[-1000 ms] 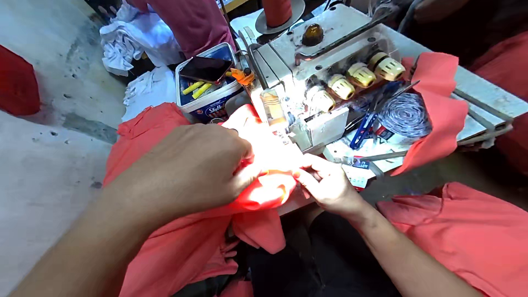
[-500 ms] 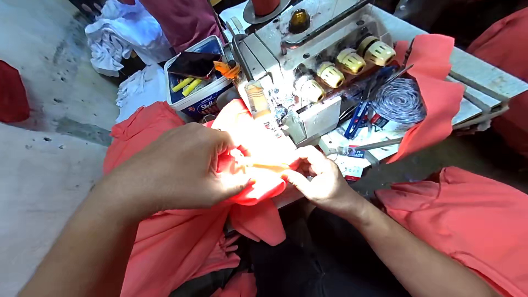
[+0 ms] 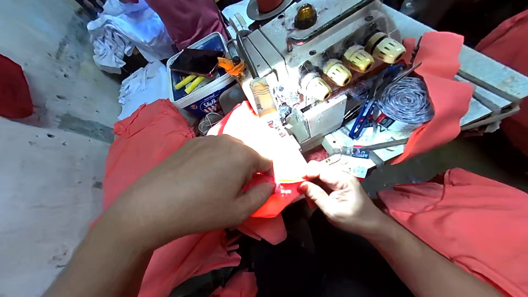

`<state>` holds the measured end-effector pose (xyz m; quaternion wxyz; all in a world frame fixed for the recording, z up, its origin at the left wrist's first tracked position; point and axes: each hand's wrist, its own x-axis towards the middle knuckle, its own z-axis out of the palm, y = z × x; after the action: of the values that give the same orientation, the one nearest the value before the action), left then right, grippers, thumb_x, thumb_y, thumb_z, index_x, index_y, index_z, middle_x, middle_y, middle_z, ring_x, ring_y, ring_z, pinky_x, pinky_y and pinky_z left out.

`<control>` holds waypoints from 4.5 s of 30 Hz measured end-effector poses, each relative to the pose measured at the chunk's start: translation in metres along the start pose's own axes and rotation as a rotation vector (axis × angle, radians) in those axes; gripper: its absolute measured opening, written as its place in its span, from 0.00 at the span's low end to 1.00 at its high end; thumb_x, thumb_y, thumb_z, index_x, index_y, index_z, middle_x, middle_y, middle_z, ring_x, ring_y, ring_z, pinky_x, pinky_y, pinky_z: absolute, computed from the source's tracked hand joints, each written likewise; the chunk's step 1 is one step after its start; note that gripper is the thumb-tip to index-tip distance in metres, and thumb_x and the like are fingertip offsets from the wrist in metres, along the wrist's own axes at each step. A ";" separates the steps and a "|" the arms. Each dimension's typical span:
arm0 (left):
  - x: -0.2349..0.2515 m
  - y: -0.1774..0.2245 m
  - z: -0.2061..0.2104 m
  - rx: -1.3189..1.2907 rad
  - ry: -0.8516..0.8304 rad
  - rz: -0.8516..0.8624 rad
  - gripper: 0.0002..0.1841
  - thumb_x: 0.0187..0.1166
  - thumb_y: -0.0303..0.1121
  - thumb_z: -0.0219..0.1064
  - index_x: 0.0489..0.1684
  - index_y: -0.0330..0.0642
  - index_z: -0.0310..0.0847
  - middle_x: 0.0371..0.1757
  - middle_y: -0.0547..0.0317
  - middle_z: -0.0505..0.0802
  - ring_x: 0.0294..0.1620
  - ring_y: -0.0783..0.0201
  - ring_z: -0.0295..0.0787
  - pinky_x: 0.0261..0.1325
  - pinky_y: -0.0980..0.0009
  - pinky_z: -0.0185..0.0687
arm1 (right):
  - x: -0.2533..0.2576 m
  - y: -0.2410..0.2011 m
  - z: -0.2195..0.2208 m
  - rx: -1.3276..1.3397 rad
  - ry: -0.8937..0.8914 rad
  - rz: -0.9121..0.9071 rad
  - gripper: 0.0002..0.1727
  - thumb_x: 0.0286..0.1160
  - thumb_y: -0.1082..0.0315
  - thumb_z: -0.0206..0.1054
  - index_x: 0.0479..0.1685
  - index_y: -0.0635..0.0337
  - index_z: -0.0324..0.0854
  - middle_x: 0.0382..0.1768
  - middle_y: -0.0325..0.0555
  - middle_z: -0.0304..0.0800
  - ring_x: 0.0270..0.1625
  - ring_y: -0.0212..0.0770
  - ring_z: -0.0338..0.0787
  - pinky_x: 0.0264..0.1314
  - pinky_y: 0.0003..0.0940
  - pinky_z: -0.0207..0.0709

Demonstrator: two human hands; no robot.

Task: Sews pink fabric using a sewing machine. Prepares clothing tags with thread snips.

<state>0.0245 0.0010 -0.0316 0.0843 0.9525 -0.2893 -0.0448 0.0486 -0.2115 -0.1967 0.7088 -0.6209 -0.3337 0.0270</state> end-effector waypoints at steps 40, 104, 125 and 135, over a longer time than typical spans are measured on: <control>0.016 -0.019 0.039 0.262 0.261 0.118 0.20 0.75 0.51 0.61 0.19 0.50 0.86 0.25 0.59 0.86 0.33 0.57 0.84 0.43 0.52 0.67 | 0.014 0.032 0.005 0.077 0.118 -0.084 0.05 0.78 0.78 0.65 0.39 0.69 0.86 0.36 0.35 0.85 0.28 0.13 0.79 0.32 0.08 0.78; -0.100 -0.021 0.113 0.183 0.455 -0.365 0.19 0.84 0.42 0.55 0.35 0.40 0.90 0.34 0.49 0.95 0.37 0.49 0.94 0.51 0.40 0.74 | 0.025 0.010 0.035 -0.276 0.379 0.135 0.05 0.75 0.72 0.67 0.40 0.66 0.85 0.26 0.31 0.84 0.28 0.12 0.78 0.35 0.08 0.72; -0.009 -0.042 0.041 0.140 0.215 0.165 0.11 0.80 0.27 0.60 0.38 0.39 0.90 0.39 0.54 0.91 0.44 0.59 0.91 0.48 0.65 0.85 | 0.010 0.022 0.024 -0.327 -0.077 -0.401 0.15 0.81 0.64 0.60 0.44 0.68 0.86 0.31 0.49 0.88 0.35 0.31 0.86 0.41 0.21 0.78; -0.055 -0.047 0.091 0.259 0.612 0.067 0.07 0.84 0.28 0.65 0.45 0.34 0.88 0.44 0.45 0.95 0.56 0.58 0.93 0.78 0.63 0.73 | 0.003 0.023 0.000 -0.563 -0.139 -0.545 0.15 0.83 0.66 0.54 0.34 0.61 0.84 0.23 0.48 0.83 0.28 0.39 0.82 0.31 0.28 0.71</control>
<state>-0.0074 0.0577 -0.1279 0.0467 0.9145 -0.2850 0.2834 0.0592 -0.2045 -0.2162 0.4677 -0.6763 -0.5278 -0.2129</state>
